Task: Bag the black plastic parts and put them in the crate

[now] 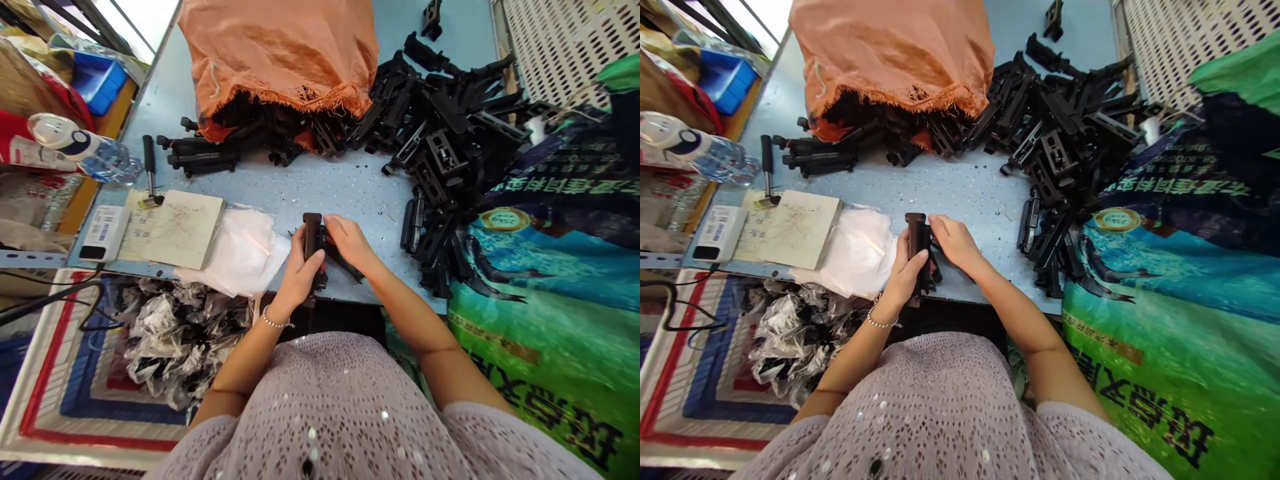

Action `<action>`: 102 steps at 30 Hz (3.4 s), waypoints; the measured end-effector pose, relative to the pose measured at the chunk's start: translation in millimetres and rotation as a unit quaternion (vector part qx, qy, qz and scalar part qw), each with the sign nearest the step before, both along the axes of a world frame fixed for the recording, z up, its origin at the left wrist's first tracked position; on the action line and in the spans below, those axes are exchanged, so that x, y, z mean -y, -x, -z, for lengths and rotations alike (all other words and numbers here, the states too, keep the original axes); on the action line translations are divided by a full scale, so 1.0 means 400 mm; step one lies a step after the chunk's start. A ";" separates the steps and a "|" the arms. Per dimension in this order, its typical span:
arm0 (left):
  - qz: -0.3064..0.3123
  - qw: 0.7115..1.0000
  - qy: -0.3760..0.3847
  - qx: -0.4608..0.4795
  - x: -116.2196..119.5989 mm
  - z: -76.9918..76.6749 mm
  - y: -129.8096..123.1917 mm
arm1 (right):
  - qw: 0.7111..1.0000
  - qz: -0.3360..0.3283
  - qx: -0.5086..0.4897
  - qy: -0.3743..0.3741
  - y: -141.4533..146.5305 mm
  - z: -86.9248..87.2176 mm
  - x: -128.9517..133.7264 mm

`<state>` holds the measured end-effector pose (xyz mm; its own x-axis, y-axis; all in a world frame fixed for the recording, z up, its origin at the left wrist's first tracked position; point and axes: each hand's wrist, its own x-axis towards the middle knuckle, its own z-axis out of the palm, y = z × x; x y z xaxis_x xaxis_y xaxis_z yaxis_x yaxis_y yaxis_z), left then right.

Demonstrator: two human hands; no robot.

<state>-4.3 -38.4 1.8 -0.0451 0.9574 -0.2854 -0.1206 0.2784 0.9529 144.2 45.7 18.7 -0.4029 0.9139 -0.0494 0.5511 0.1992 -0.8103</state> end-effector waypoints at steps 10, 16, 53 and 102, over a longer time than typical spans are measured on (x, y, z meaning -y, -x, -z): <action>-0.065 0.976 -0.041 -0.203 0.011 0.028 0.081 | 0.973 -0.151 0.133 -0.112 -0.031 0.036 0.134; 0.072 0.834 0.103 -0.537 0.000 0.042 0.125 | 0.947 -0.019 0.320 0.003 -0.099 0.083 0.109; 0.082 0.992 -0.080 -0.045 0.006 -0.005 0.048 | 0.988 0.013 -0.003 -0.151 -0.062 -0.009 0.082; -0.087 0.986 -0.089 -0.111 -0.001 0.027 0.018 | 0.990 -0.130 -0.032 0.051 -0.011 0.012 0.130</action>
